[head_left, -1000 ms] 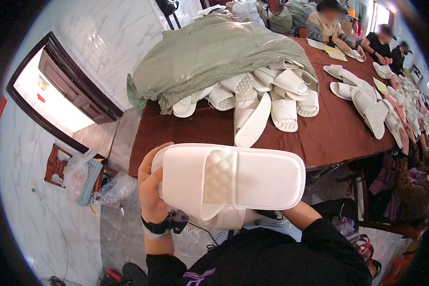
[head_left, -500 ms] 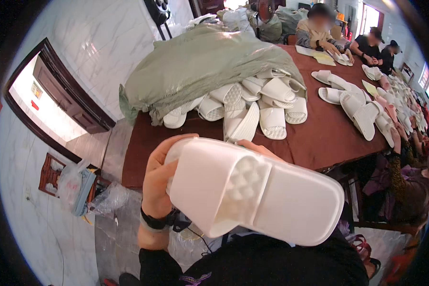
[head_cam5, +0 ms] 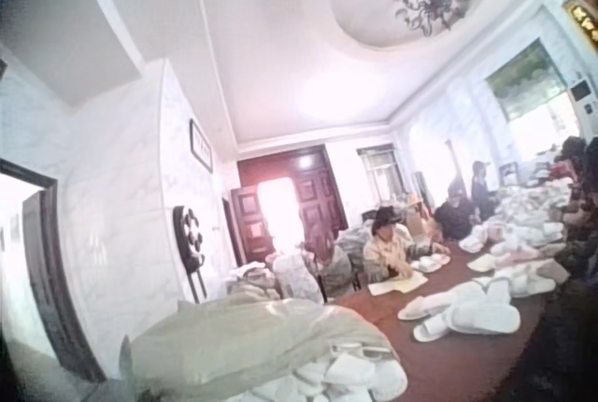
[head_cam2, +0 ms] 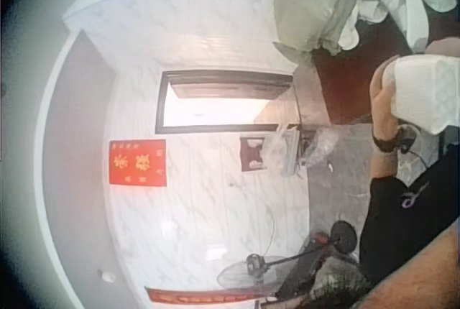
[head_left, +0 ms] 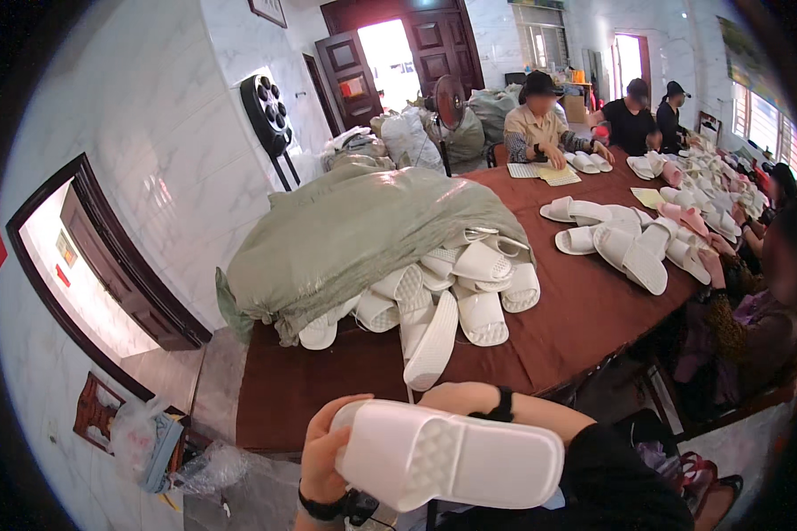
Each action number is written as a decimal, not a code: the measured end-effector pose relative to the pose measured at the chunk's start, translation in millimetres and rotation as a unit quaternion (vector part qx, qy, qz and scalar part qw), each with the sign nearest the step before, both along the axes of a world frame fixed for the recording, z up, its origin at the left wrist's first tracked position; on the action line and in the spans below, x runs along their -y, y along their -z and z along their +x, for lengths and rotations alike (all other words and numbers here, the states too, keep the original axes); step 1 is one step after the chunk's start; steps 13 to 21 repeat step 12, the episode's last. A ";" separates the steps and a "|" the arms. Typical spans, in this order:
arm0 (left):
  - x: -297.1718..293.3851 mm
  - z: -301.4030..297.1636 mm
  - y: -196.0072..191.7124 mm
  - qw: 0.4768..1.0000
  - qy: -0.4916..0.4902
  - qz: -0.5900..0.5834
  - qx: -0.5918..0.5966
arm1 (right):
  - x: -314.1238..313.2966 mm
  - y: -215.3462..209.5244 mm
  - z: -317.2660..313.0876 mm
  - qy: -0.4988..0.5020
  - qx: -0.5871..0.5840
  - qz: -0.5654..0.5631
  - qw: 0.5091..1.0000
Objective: Using scissors to trim excess material from white sandals and organizing them into a bag.
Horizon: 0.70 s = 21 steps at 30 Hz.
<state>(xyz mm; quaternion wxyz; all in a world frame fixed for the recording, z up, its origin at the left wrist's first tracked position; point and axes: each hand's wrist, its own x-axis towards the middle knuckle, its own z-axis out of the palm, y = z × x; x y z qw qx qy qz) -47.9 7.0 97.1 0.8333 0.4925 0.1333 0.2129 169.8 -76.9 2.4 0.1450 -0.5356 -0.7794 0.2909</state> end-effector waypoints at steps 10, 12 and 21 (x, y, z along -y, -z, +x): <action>-28.3 -60.9 51.9 0.989 -0.107 0.081 -0.059 | 55.0 -44.5 49.1 0.525 -0.260 0.501 0.637; -36.8 -48.4 54.0 0.971 -0.087 0.176 -0.135 | 68.8 -42.1 49.5 0.435 -0.349 0.537 0.633; -36.8 -48.4 54.0 0.971 -0.087 0.176 -0.135 | 68.8 -42.1 49.5 0.435 -0.349 0.537 0.633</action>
